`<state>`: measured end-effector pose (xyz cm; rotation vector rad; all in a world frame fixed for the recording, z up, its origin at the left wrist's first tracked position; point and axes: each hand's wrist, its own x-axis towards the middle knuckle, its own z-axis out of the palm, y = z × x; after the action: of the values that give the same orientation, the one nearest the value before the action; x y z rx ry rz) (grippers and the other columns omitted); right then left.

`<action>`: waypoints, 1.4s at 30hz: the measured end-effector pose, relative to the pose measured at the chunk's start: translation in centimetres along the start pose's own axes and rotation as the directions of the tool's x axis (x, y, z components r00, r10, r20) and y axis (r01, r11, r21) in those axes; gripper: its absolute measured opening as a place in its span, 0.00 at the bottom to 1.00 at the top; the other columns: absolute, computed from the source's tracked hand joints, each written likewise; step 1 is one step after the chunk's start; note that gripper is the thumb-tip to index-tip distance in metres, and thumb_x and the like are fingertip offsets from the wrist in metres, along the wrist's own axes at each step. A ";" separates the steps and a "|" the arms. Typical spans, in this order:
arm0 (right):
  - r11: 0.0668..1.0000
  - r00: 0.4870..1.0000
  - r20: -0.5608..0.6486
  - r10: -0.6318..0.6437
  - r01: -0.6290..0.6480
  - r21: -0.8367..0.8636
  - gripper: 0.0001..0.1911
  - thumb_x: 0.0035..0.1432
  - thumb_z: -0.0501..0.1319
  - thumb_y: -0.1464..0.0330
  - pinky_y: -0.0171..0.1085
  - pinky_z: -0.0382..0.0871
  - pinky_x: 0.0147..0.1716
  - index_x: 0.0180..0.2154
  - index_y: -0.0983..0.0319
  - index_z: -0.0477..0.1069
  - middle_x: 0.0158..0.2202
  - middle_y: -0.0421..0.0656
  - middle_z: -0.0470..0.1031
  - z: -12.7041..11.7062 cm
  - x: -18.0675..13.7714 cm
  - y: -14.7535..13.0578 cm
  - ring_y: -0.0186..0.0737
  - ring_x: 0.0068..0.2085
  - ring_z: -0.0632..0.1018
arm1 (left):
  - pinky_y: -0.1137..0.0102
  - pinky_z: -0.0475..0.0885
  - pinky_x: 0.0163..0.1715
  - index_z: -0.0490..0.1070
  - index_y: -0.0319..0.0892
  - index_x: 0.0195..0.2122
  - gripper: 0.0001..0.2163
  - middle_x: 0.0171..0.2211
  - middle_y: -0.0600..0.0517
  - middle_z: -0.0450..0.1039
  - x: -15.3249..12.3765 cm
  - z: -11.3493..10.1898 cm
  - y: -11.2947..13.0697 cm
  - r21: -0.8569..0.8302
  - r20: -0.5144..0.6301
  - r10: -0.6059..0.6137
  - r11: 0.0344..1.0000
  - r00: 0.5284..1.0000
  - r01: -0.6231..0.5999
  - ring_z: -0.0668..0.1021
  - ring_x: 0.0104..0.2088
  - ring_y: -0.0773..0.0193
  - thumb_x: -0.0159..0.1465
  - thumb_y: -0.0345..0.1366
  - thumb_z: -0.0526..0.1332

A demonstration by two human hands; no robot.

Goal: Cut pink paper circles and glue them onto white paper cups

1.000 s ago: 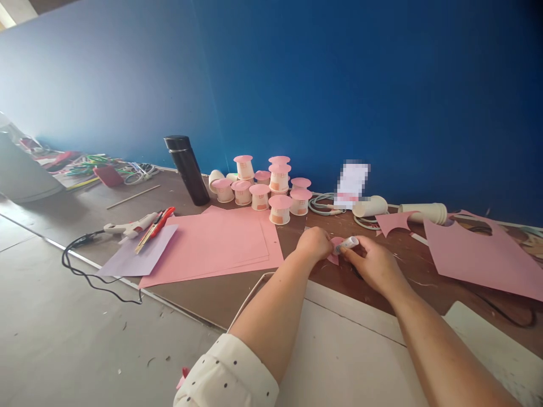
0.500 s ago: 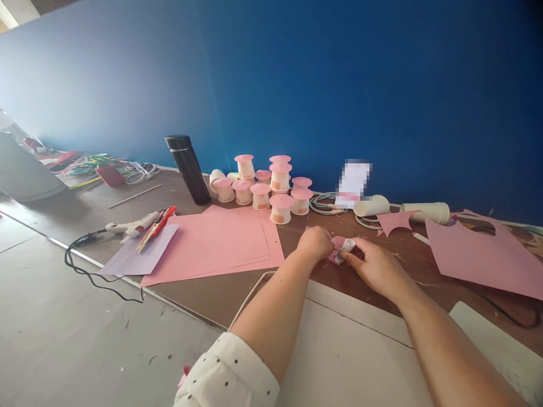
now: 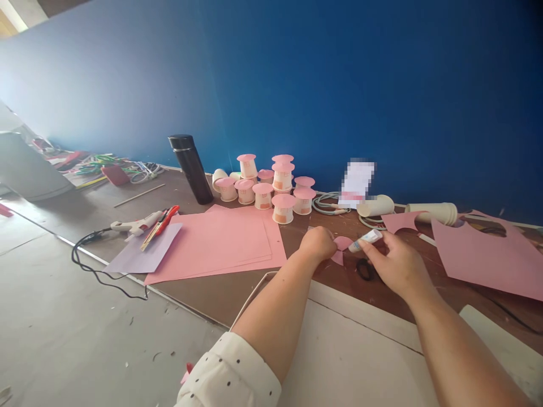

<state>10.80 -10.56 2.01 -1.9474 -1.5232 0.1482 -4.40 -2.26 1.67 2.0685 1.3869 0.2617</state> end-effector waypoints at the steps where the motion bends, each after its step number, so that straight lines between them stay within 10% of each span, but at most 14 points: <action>1: 1.000 1.000 -0.010 -0.008 0.008 0.013 0.13 0.56 0.59 0.55 0.39 0.65 0.31 0.35 0.58 0.72 0.33 0.46 0.79 0.1 0.0 0.0 0.48 0.35 0.78 | 0.72 0.68 0.30 0.79 0.41 0.33 0.08 0.34 0.45 0.80 0.0 0.0 0.0 -0.001 0.001 -0.001 1.000 1.000 0.001 0.78 0.35 0.60 0.58 0.33 0.60; 23: 0.990 0.960 0.264 -0.096 0.119 -0.071 0.09 0.59 0.57 0.62 0.38 0.64 0.31 0.38 0.58 0.73 0.36 0.45 0.80 1.0 -0.6 -1.2 0.47 0.36 0.78 | 0.72 0.70 0.32 0.80 0.41 0.36 0.08 0.34 0.45 0.80 -0.2 -0.2 0.3 -0.016 0.047 -0.024 1.000 0.999 0.025 0.79 0.34 0.60 0.57 0.33 0.62; 31: 1.000 0.999 -0.052 -0.002 0.001 -0.025 0.13 0.58 0.57 0.56 0.40 0.65 0.31 0.35 0.58 0.70 0.34 0.48 0.79 0.6 0.0 -0.2 0.49 0.36 0.78 | 0.72 0.71 0.32 0.80 0.42 0.35 0.08 0.36 0.45 0.80 0.0 0.0 0.1 -0.003 0.014 -0.019 1.000 1.000 0.019 0.79 0.36 0.59 0.58 0.34 0.61; 42: 0.984 0.979 0.181 -0.090 0.115 -0.134 0.12 0.61 0.55 0.62 0.37 0.62 0.31 0.44 0.57 0.73 0.40 0.46 0.80 1.9 -0.2 -0.7 0.47 0.37 0.78 | 0.74 0.70 0.29 0.81 0.41 0.34 0.10 0.32 0.45 0.81 -0.5 -0.5 0.6 -0.093 0.068 -0.048 0.994 0.997 0.054 0.79 0.31 0.62 0.60 0.39 0.62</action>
<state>9.23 -9.87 0.87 -2.0053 -1.7888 0.1726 -4.43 -2.68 2.48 1.9447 1.3599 0.2316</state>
